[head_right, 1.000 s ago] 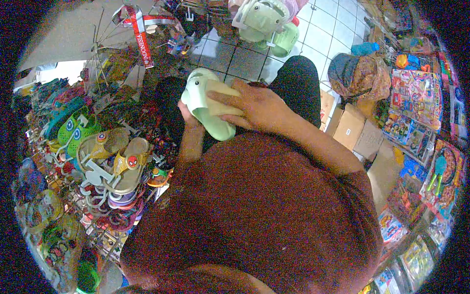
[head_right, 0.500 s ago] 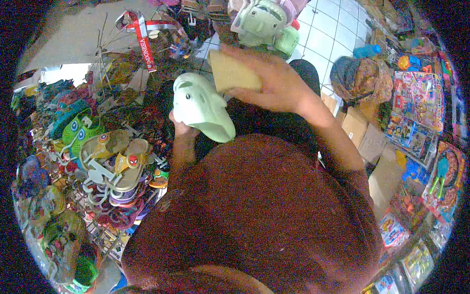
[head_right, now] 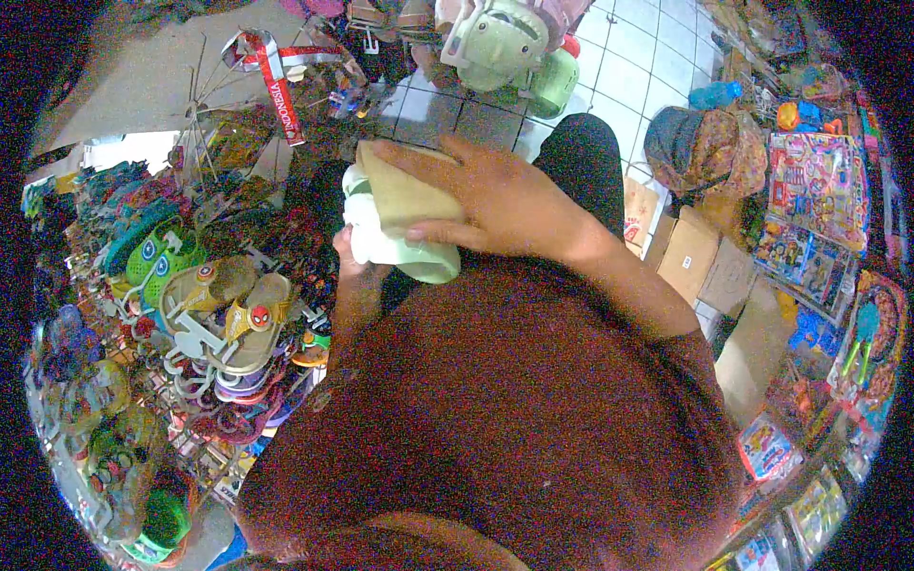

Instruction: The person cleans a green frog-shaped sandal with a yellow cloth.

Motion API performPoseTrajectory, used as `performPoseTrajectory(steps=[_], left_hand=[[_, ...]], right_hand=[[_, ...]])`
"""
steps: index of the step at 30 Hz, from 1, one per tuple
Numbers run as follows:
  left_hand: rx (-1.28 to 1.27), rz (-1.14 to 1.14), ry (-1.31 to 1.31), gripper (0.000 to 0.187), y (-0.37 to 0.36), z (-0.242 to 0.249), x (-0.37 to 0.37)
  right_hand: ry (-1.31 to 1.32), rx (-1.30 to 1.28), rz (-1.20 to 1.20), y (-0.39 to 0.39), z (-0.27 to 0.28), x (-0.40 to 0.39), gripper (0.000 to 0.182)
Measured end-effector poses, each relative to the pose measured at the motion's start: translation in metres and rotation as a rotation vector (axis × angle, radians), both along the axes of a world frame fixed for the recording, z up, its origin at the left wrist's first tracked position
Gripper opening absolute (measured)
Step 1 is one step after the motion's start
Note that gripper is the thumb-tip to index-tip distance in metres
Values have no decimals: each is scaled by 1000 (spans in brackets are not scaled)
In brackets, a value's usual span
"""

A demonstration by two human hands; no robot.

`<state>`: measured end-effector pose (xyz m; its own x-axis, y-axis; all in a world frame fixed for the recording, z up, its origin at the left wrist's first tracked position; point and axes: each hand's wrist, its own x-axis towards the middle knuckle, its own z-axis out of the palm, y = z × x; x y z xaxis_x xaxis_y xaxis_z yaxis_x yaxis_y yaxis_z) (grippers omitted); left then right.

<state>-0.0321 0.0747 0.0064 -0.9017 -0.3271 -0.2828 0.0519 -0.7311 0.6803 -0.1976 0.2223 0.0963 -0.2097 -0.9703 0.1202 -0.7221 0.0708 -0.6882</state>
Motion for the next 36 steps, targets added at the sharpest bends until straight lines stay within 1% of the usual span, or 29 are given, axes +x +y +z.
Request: performPoseTrajectory(steps=[4, 7, 10, 13, 16, 19, 22, 25, 28, 32, 34, 35, 36], left_hand=[[45, 9, -7, 90, 1, -8, 1], [78, 25, -19, 87, -1, -15, 4], [100, 39, -18, 84, -2, -24, 7], [103, 33, 27, 79, -5, -34, 11], [106, 88, -100, 79, -5, -30, 14], [83, 86, -57, 79, -4, -33, 14], [144, 78, 65, 81, -4, -31, 13], [-19, -10, 17, 85, -2, -9, 3], [-116, -12, 45, 88, 5, 13, -5], [-182, 0, 81, 88, 3, 17, -2], [-75, 50, 104, 89, -1, 4, 1], [-20, 76, 115, 89, -3, -1, 3], [-76, 71, 86, 90, -7, 3, 4]], right_hand=[[-62, 20, 7, 13, -4, 0, 78], [-44, 29, -10, 17, -9, 1, 77], [-10, 140, 0, 21, -9, 0, 76], [-25, 85, -6, 23, -15, 1, 75], [16, 136, 91, 24, -13, -2, 75], [-15, 87, 63, 26, -15, 0, 71], [-91, -7, 93, 24, -10, -10, 68], [-134, -250, -62, 15, -2, -10, 67], [-51, -244, -19, 8, 5, -9, 71], [-124, -108, 68, 9, 3, -10, 72], [-193, -52, 151, 14, -1, -18, 73], [-222, -90, 140, 15, -4, -22, 72], [-249, -128, 128, 16, -10, -27, 72]])
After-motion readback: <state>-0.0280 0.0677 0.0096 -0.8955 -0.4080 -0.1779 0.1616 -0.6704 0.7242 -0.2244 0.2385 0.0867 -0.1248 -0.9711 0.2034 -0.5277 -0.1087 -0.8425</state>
